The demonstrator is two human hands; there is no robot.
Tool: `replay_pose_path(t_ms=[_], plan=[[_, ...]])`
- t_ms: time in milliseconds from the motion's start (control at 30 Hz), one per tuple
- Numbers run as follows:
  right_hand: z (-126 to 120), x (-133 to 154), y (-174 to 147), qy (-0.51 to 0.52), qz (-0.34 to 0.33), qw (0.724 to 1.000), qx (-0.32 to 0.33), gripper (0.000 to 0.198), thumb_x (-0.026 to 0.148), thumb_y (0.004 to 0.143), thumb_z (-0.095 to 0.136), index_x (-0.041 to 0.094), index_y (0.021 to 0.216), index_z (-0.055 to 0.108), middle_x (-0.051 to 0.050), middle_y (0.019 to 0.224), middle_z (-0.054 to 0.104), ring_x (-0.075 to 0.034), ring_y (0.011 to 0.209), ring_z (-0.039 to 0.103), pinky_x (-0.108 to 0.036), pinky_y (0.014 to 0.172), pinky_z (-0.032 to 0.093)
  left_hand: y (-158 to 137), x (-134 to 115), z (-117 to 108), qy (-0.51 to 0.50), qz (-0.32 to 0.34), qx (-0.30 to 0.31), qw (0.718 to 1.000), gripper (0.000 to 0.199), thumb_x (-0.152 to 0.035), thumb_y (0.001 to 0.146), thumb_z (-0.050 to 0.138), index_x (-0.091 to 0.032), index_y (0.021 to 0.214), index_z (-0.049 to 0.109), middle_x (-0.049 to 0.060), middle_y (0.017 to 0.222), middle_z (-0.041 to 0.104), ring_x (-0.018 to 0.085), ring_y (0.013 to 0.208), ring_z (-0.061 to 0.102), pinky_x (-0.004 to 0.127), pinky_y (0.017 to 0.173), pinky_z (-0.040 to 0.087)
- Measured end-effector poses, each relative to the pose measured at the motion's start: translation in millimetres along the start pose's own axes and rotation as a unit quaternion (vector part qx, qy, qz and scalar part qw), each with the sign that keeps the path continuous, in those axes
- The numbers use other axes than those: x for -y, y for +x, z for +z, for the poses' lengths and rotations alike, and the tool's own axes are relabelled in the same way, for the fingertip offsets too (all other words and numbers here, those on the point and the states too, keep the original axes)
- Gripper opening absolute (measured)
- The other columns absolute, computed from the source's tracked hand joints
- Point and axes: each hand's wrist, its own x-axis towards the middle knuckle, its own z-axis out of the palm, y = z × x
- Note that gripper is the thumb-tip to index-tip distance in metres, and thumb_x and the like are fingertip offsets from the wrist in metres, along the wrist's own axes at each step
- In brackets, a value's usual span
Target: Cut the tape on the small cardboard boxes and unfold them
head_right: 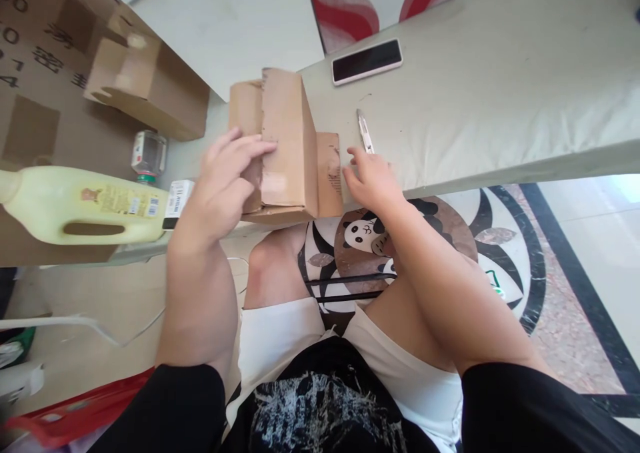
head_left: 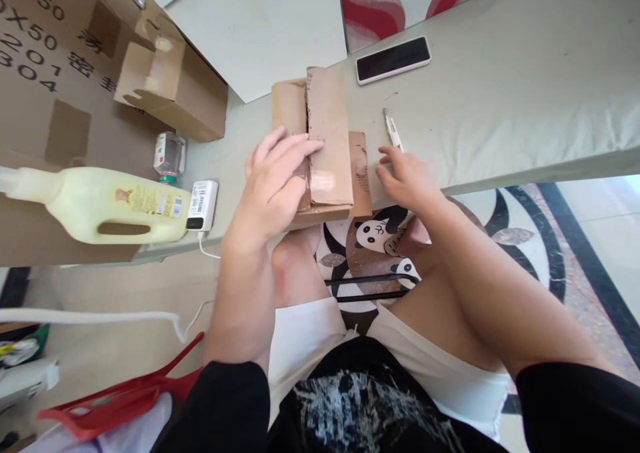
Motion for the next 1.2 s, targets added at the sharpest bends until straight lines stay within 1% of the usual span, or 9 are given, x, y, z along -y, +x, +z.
replay_pose_path(t_ms=[100, 200, 400, 633, 733, 867, 1000, 1067, 1200], plan=[[-0.8, -10.2, 3.2, -0.071, 0.024, 0.995, -0.065, 0.053, 0.032, 0.088, 0.049, 0.013, 0.136, 0.062, -0.022, 0.145, 0.053, -0.042, 0.132, 0.05, -0.06, 0.107, 0.041, 4.7, 0.6, 0.6, 0.019, -0.02, 0.056, 0.998, 0.062, -0.02, 0.08, 0.047, -0.029, 0.139, 0.06, 0.001, 0.152, 0.054, 0.035, 0.153, 0.031, 0.063, 0.127, 0.025], [-2.3, -15.0, 5.1, -0.12, 0.044, 0.99, -0.055, 0.045, 0.033, 0.086, 0.054, 0.022, 0.127, 0.068, -0.017, 0.15, 0.051, -0.045, 0.137, 0.042, -0.066, 0.106, 0.037, 5.4, -3.0, -4.9, 0.016, -0.031, 0.1, 0.994, 0.064, -0.022, 0.084, 0.048, -0.028, 0.147, 0.054, 0.002, 0.158, 0.048, 0.036, 0.157, 0.024, 0.064, 0.127, 0.024], [-9.8, -6.4, 12.6, -0.15, 0.097, 0.984, -0.02, 0.033, 0.022, 0.084, 0.05, 0.016, 0.113, 0.066, -0.02, 0.119, 0.066, -0.039, 0.111, 0.059, -0.053, 0.091, 0.048, -9.0, 6.3, -7.1, -0.021, -0.036, 0.117, 0.992, 0.074, -0.034, 0.088, 0.058, -0.032, 0.158, 0.034, 0.004, 0.165, 0.037, 0.036, 0.157, 0.023, 0.062, 0.127, 0.025], [-17.2, 5.6, 10.1, -0.04, 0.14, 0.989, -0.02, 0.052, 0.022, 0.084, 0.051, 0.016, 0.136, 0.049, -0.013, 0.096, 0.07, -0.03, 0.087, 0.064, -0.043, 0.078, 0.048, -25.6, 28.8, 26.8, -0.079, -0.005, -0.026, 0.996, 0.089, -0.069, 0.08, 0.067, -0.033, 0.152, 0.031, 0.014, 0.169, 0.024, 0.038, 0.157, 0.021, 0.061, 0.126, 0.026], [-20.9, 10.7, 0.1, 0.058, 0.09, 0.992, -0.073, 0.054, 0.022, 0.087, 0.05, 0.023, 0.14, 0.043, -0.007, 0.099, 0.07, -0.022, 0.075, 0.062, -0.038, 0.074, 0.049, -24.0, 21.3, 45.0, -0.092, -0.013, -0.073, 0.993, 0.073, -0.067, 0.082, 0.066, -0.027, 0.138, 0.041, 0.016, 0.155, 0.043, 0.035, 0.151, 0.036, 0.057, 0.125, 0.031], [-30.0, 17.6, -26.0, 0.174, -0.022, 0.97, -0.165, 0.03, 0.031, 0.092, 0.046, 0.027, 0.121, 0.052, -0.006, 0.106, 0.07, -0.015, 0.062, 0.055, -0.034, 0.063, 0.048, -17.2, -5.5, 61.4, -0.051, -0.04, -0.1, 0.993, 0.054, -0.055, 0.085, 0.067, -0.023, 0.126, 0.052, 0.014, 0.143, 0.055, 0.035, 0.148, 0.039, 0.058, 0.123, 0.033], [-39.5, 26.1, -51.8, 0.245, -0.166, 0.938, -0.181, 0.048, 0.044, 0.085, 0.064, 0.033, 0.13, 0.051, -0.009, 0.116, 0.067, -0.018, 0.07, 0.062, -0.036, 0.062, 0.051, -11.5, -23.8, 66.0, -0.032, -0.068, -0.108, 0.991, 0.047, -0.054, 0.086, 0.066, -0.023, 0.12, 0.059, 0.012, 0.14, 0.059, 0.035, 0.142, 0.044, 0.057, 0.122, 0.036], [-39.3, 31.1, -58.4, 0.269, -0.222, 0.915, -0.203, 0.048, 0.047, 0.081, 0.071, 0.036, 0.124, 0.055, -0.004, 0.099, 0.068, -0.018, 0.064, 0.06, -0.034, 0.056, 0.047, -10.9, -24.6, 65.9, -0.035, -0.068, -0.108, 0.991, 0.048, -0.059, 0.086, 0.064, -0.025, 0.119, 0.06, 0.011, 0.14, 0.059, 0.035, 0.141, 0.044, 0.057, 0.122, 0.035], [-31.4, 40.9, -62.2, 0.24, -0.269, 0.891, -0.277, 0.008, 0.035, 0.089, 0.064, 0.032, 0.096, 0.064, 0.005, 0.061, 0.054, -0.013, 0.048, 0.047, -0.029, 0.047, 0.036, -13.4, -20.1, 65.4, -0.043, -0.058, -0.104, 0.992, 0.05, -0.062, 0.088, 0.06, -0.026, 0.122, 0.059, 0.01, 0.141, 0.06, 0.033, 0.141, 0.044, 0.056, 0.124, 0.032]])
